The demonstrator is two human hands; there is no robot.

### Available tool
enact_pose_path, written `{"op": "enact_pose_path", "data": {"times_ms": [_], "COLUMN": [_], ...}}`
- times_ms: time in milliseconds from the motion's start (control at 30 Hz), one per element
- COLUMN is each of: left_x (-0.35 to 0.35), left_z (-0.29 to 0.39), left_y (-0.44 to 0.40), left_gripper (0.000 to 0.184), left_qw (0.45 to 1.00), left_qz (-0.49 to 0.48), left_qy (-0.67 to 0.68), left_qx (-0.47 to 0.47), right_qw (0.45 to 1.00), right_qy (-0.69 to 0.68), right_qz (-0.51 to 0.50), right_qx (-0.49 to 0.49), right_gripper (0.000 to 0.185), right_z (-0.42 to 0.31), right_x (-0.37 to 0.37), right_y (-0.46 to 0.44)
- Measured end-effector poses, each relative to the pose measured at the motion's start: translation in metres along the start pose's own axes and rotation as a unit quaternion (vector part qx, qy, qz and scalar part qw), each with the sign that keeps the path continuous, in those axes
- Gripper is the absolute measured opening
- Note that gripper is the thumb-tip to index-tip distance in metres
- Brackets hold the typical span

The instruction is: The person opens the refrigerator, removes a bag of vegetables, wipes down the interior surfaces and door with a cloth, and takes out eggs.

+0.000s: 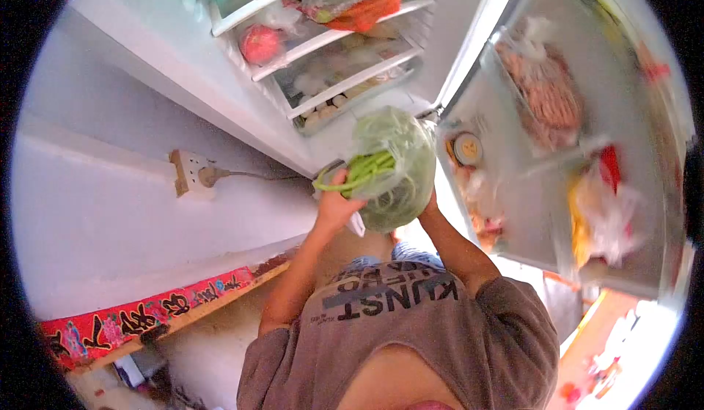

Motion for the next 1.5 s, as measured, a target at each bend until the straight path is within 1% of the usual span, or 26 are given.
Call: {"op": "enact_pose_path", "data": {"times_ms": [33, 167, 200, 233, 300, 333, 367, 433, 500, 567, 600, 667, 767, 800, 833, 900, 933, 967, 1033, 1067, 1167, 1233, 1300, 1367, 1433, 1500], "left_x": [-0.007, -0.039, -0.051, -0.065, -0.089, -0.112, -0.135, -0.183, -0.229, -0.266, -0.282, -0.309, -0.324, -0.325, -0.331, -0.335, -0.331, -0.332, -0.329, -0.332, -0.32, -0.302, -0.27, -0.238, -0.201, -0.156], "left_z": [-0.001, 0.005, 0.008, 0.01, 0.016, 0.019, 0.02, 0.036, 0.058, 0.09, 0.097, 0.121, 0.141, 0.148, 0.148, 0.151, 0.158, 0.154, 0.163, 0.154, 0.141, 0.137, 0.131, 0.118, 0.098, 0.09], "left_y": [0.014, 0.061, 0.072, 0.083, 0.096, 0.102, 0.112, 0.129, 0.148, 0.166, 0.172, 0.197, 0.219, 0.224, 0.225, 0.235, 0.238, 0.236, 0.236, 0.231, 0.218, 0.203, 0.182, 0.167, 0.151, 0.14], "left_gripper": [0.055, 0.054, 0.058, 0.061, 0.061, 0.061, 0.062, 0.057, 0.049, 0.04, 0.04, 0.036, 0.034, 0.033, 0.033, 0.034, 0.035, 0.035, 0.036, 0.036, 0.036, 0.038, 0.041, 0.041, 0.045, 0.05], "left_qw": [1.0, 0.991, 0.986, 0.979, 0.97, 0.946, 0.915, 0.873, 0.822, 0.77, 0.766, 0.721, 0.69, 0.699, 0.703, 0.668, 0.654, 0.658, 0.661, 0.661, 0.683, 0.71, 0.761, 0.779, 0.827, 0.864], "left_qz": [-0.016, -0.091, -0.138, -0.187, -0.23, -0.3, -0.366, -0.415, -0.5, -0.527, -0.533, -0.55, -0.581, -0.561, -0.556, -0.569, -0.591, -0.586, -0.551, -0.571, -0.549, -0.533, -0.49, -0.487, -0.449, -0.374], "left_qy": [-0.004, -0.098, -0.084, -0.071, -0.054, -0.105, -0.156, -0.194, -0.23, -0.298, -0.294, -0.271, -0.24, -0.195, -0.196, -0.212, -0.218, -0.224, -0.214, -0.247, -0.257, -0.241, -0.238, -0.29, -0.258, -0.27], "left_qx": [-0.005, -0.022, -0.025, -0.027, -0.061, -0.067, -0.07, -0.167, -0.149, -0.203, -0.206, -0.323, -0.359, -0.398, -0.397, -0.43, -0.42, -0.417, -0.462, -0.42, -0.408, -0.392, -0.351, -0.268, -0.217, -0.204], "right_qw": [1.0, 0.985, 0.986, 0.978, 0.974, 0.973, 0.978, 0.978, 0.972, 0.965, 0.962, 0.955, 0.949, 0.949, 0.949, 0.95, 0.951, 0.952, 0.955, 0.956, 0.959, 0.96, 0.961, 0.961, 0.961, 0.961], "right_qy": [0.001, 0.008, 0.069, -0.016, -0.04, -0.038, 0.0, 0.053, 0.047, 0.051, 0.054, 0.056, 0.049, 0.05, 0.052, 0.052, 0.051, 0.051, 0.057, 0.055, 0.053, 0.057, 0.059, 0.061, 0.064, 0.064], "right_qz": [0.003, 0.168, 0.131, 0.199, 0.198, 0.201, 0.155, 0.094, 0.123, 0.148, 0.16, 0.18, 0.198, 0.199, 0.202, 0.206, 0.206, 0.204, 0.204, 0.205, 0.204, 0.207, 0.213, 0.218, 0.225, 0.23], "right_qx": [0.016, 0.029, 0.08, 0.066, 0.103, 0.109, 0.139, 0.179, 0.197, 0.212, 0.216, 0.229, 0.241, 0.239, 0.235, 0.228, 0.226, 0.221, 0.208, 0.203, 0.191, 0.18, 0.169, 0.159, 0.151, 0.141], "right_gripper": [0.047, 0.043, 0.049, 0.046, 0.051, 0.051, 0.052, 0.053, 0.053, 0.054, 0.054, 0.054, 0.055, 0.055, 0.055, 0.056, 0.056, 0.056, 0.057, 0.057, 0.058, 0.058, 0.059, 0.059, 0.059, 0.06], "right_z": [0.0, 0.002, -0.005, 0.006, 0.013, 0.015, 0.01, 0.002, -0.001, -0.005, -0.009, -0.007, -0.006, -0.006, -0.003, 0.0, 0.001, 0.002, 0.003, 0.005, 0.009, 0.012, 0.015, 0.016, 0.018, 0.019], "right_x": [-0.001, 0.002, -0.055, -0.027, -0.051, -0.059, -0.073, -0.094, -0.103, -0.109, -0.109, -0.114, -0.111, -0.112, -0.112, -0.111, -0.111, -0.11, -0.113, -0.112, -0.114, -0.115, -0.114, -0.112, -0.107, -0.102], "right_y": [0.024, 0.132, 0.15, 0.188, 0.235, 0.256, 0.271, 0.291, 0.313, 0.33, 0.332, 0.349, 0.349, 0.348, 0.348, 0.343, 0.34, 0.335, 0.328, 0.324, 0.312, 0.304, 0.296, 0.284, 0.272, 0.259]}}
Point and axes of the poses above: each hand's wrist, its own y-axis away from the middle knuckle, its own x-axis out of the back of the hand, z = x × y, the point moved 8 cm from there along -y, towards the middle knuckle, and after that the axes turned 13 degrees about -z, right-handed, at the moved point
